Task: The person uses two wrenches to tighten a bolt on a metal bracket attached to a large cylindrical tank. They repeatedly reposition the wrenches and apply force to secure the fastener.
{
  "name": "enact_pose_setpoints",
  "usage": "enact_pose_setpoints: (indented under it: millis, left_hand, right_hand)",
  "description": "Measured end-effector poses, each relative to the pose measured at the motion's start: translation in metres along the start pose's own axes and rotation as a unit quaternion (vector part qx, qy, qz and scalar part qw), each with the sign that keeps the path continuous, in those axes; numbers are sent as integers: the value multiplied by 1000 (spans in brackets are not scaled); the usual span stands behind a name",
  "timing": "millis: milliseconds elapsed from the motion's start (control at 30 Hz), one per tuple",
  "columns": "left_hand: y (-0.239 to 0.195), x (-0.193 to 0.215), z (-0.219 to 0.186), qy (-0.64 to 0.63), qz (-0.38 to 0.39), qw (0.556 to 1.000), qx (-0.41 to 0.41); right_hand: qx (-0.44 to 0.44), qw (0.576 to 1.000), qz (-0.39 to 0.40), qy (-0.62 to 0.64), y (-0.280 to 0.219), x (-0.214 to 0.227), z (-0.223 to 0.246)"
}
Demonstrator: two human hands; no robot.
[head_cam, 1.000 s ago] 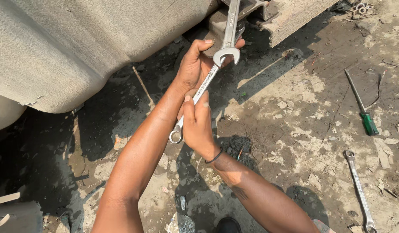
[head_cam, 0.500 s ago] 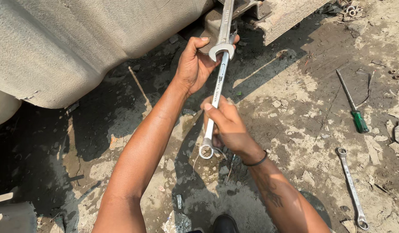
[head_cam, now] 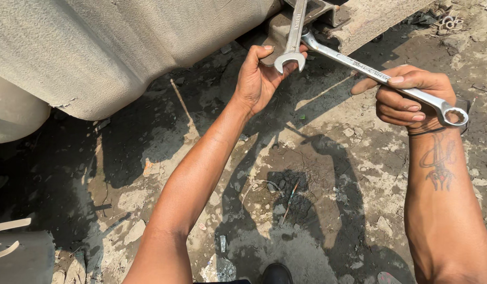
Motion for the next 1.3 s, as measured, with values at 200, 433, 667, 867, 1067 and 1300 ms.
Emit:
enact_pose_setpoints:
  millis: [200, 433, 667, 867, 1067, 1300]
  left_hand:
    - [2, -2, 7, 3, 13, 1000, -8]
    - [5, 3, 8, -7, 68, 998, 7]
    - [11, 0, -1, -53, 69, 995, 40]
    - [0, -5, 0, -26, 59, 997, 36]
    - [-1, 6, 1, -5, -14, 1000, 25]
    - [-1, 1, 3, 29, 20, 999, -5]
  right_hand:
    - [43, 989, -83, -112, 18, -52, -28]
    - [244, 848, -311, -354, 136, -106, -194]
    - [153, 909, -310, -230, 132, -38, -200]
    - [143, 911, -312, -228, 109, -77, -193]
    - [141, 949, -236, -156, 26, -67, -124]
    - [28, 997, -51, 55, 20, -65, -27]
Point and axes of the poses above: each hand's wrist, its own y-axis towards the middle knuckle, its own x-axis out of the back of the hand, z = x × y, the point moved 5 cm from there along y, towards the middle knuckle, and after that the axes turned 15 degrees about y, right-handed, at the moved point
